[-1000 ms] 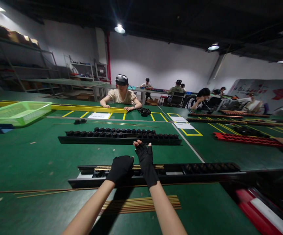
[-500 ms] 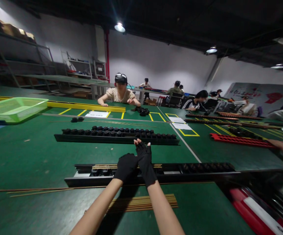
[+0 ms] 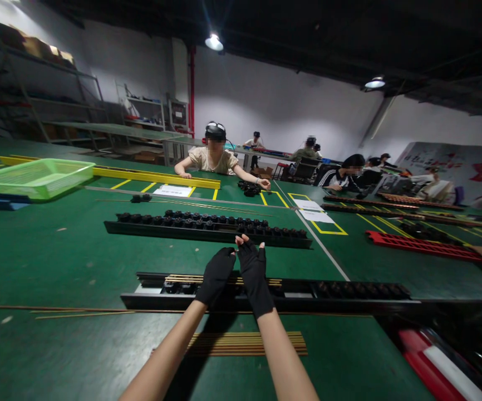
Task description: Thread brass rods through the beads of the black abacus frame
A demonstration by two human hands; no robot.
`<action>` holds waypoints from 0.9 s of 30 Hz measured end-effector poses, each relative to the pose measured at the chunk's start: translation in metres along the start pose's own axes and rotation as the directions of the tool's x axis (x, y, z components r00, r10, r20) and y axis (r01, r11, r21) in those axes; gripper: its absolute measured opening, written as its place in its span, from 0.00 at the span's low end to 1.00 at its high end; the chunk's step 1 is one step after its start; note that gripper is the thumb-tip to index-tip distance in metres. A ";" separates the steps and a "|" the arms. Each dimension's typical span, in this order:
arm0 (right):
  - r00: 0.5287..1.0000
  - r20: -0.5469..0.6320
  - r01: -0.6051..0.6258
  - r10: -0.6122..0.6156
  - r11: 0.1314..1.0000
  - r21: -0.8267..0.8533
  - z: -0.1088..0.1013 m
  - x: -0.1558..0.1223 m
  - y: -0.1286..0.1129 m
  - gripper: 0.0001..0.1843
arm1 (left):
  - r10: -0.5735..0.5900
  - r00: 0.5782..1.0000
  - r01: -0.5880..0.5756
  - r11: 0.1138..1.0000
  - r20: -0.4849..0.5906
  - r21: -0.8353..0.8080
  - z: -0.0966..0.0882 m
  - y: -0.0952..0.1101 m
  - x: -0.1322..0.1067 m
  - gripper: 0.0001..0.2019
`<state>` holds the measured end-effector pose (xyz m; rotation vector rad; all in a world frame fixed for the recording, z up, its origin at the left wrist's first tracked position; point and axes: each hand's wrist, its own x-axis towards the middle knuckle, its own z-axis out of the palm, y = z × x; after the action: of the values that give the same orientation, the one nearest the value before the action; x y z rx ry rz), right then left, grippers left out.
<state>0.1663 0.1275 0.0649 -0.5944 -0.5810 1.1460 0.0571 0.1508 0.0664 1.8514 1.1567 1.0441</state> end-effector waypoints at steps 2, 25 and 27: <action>1.000 0.003 0.031 -0.031 0.995 -0.092 0.002 0.000 0.001 0.31 | -0.029 0.993 0.010 0.986 -0.111 -0.167 -0.004 -0.006 0.003 0.14; 0.960 0.258 0.280 0.109 -0.408 -0.869 0.038 -0.028 0.020 0.17 | -0.327 0.945 0.053 0.207 -0.018 -0.977 -0.041 -0.053 -0.002 0.18; 0.956 0.262 0.293 0.132 -0.424 -0.857 0.031 -0.028 0.025 0.19 | -0.325 0.945 0.051 0.193 -0.015 -0.980 -0.041 -0.054 -0.001 0.18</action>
<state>0.1201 0.1125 0.0667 -1.9668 -1.9807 0.0734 0.0005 0.1750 0.0367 0.5044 0.4813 1.3784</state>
